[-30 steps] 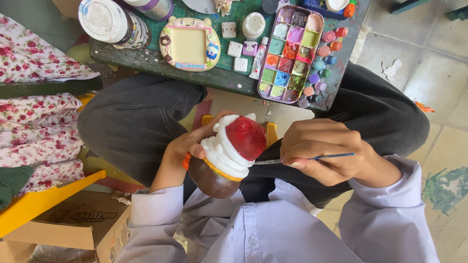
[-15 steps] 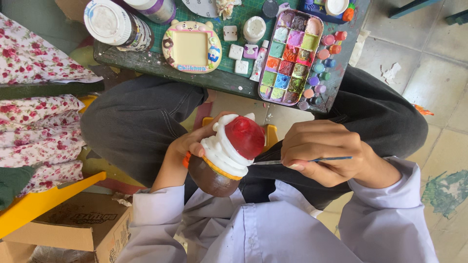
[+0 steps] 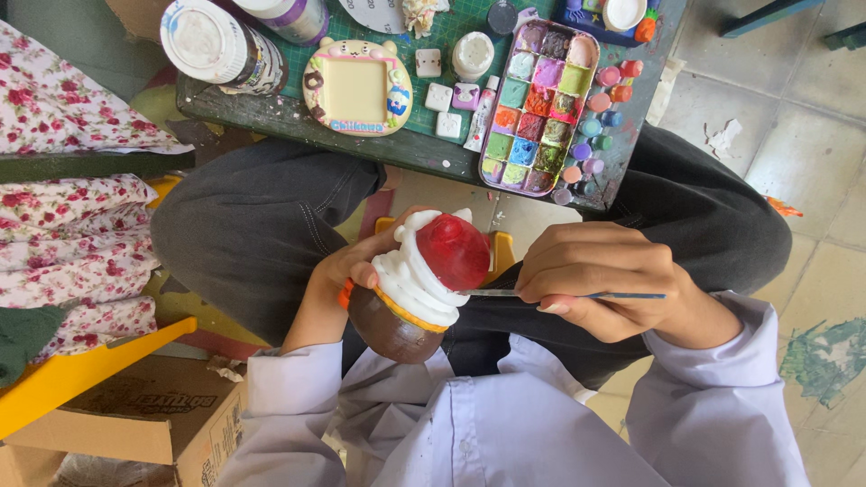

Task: The person sits on the floor holding a plaster cat figurine on their lap and paints white details onto it with a small brush, periodically dipping the brush into paint containers on the table and rotating the figurine to reach different sides.

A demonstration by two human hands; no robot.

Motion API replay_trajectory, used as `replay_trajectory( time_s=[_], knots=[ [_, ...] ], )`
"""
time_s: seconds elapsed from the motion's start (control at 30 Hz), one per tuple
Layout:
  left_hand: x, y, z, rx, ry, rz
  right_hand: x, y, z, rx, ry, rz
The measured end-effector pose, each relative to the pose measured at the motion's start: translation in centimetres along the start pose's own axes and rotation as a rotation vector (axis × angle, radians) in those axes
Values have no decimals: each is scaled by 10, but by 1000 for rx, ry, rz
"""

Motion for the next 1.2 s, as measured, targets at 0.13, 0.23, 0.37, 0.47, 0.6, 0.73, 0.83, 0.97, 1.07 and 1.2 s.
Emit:
replay_trajectory(
  time_s=[0.13,0.23,0.37,0.47,0.6,0.73,0.83,0.97,1.07,1.2],
  knots=[
    [4,-4,2,-5,11,-20,0,-1,1,8,-15,0],
    [3,-6,4,-12,11,-5,0,-1,1,1,-17,2],
    [2,-2,0,-10,16,-4,1,0,1,-18,-21,15],
    [-1,9,-4,21,-10,-13,0,-1,0,-33,-18,-4],
    [-7,26,-19,-17,37,12,-2,2,-1,-37,-46,30],
    [-7,18,-24,-217,42,-101,-7,5,1,5,-76,42],
    [-4,13,-23,-323,72,-88,-10,2,4,41,-92,22],
    [1,8,-25,-413,93,1,-11,3,4,106,-104,31],
    [7,9,-37,-485,109,60,-10,5,5,109,-166,36],
    [14,15,-54,-537,154,123,-12,5,12,169,-318,-31]
  ],
)
Point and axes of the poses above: each hand's wrist, its own x-axis towards the middle knuckle, its own y-axis out of the back of the hand, z = x × y, the point moved 8 cm from there along x, towards the middle knuckle
